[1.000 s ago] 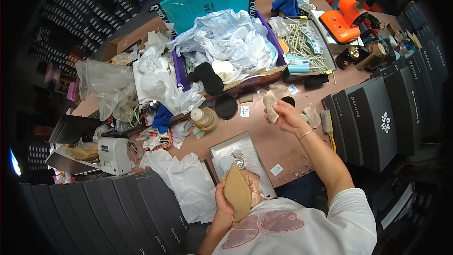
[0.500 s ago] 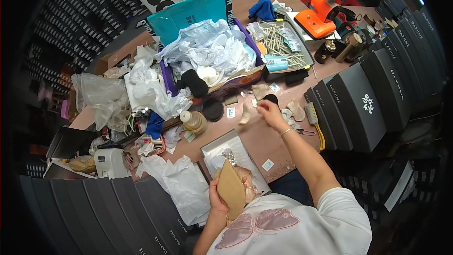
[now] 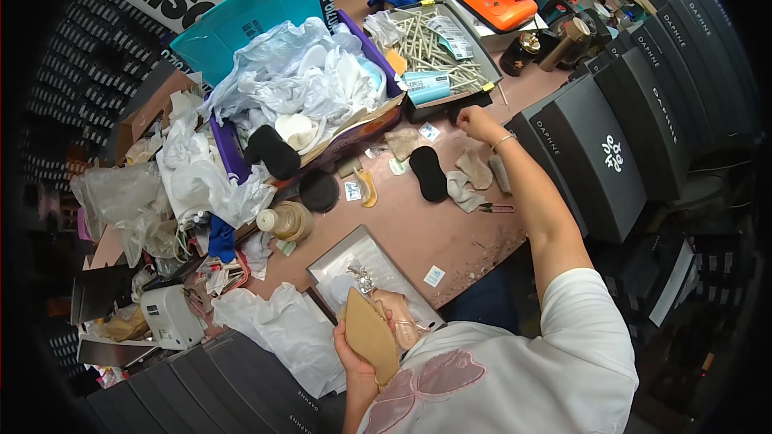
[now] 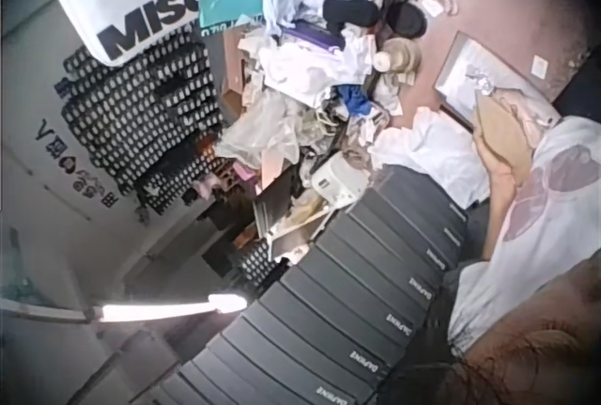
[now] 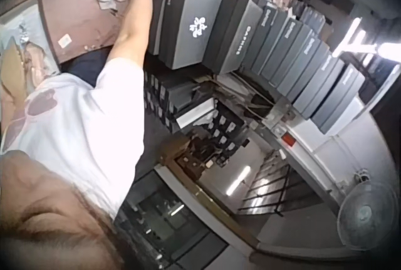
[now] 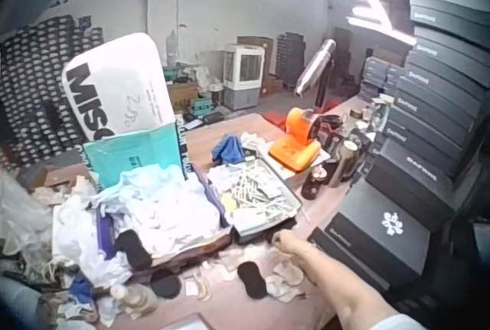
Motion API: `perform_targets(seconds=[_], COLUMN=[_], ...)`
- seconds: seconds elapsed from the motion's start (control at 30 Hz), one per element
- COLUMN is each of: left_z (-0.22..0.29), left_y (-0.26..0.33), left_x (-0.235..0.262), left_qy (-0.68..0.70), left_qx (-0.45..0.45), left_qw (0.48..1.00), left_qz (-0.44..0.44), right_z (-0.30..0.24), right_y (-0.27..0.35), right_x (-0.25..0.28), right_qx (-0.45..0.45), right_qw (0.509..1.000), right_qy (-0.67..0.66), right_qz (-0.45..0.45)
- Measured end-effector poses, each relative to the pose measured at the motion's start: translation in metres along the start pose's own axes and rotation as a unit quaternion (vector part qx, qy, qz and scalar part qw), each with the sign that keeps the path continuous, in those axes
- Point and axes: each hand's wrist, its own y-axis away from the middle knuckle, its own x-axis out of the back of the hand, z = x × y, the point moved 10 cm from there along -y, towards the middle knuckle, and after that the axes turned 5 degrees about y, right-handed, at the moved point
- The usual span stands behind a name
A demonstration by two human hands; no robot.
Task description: The recorder wraps high-heeled shoes in tissue paper, adds foam protection, and places them into a shoebox.
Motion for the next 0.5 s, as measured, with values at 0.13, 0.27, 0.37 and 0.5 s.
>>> perform_targets(seconds=[0.13, 0.27, 0.37, 0.5], left_z=[-0.004, -0.002, -0.004, -0.002], left_y=[-0.006, -0.008, -0.005, 0.001], left_x=[-0.003, -0.003, -0.009, -0.008], left_qy=[-0.008, -0.016, -0.010, -0.004], left_qx=[0.035, 0.026, 0.038, 0.037], left_qw=[0.999, 0.999, 0.999, 0.999], left_qz=[0.004, 0.016, 0.014, 0.011], right_z=[0.040, 0.037, 0.030, 0.024], right_y=[0.040, 0.077, 0.091, 0.092], right_x=[-0.007, -0.026, -0.026, -0.030], right_qx=[-0.014, -0.077, -0.140, -0.081], right_qw=[0.997, 0.989, 0.981, 0.981], right_qy=[0.076, 0.123, 0.126, 0.170], right_qz=[0.010, 0.006, 0.033, 0.046])
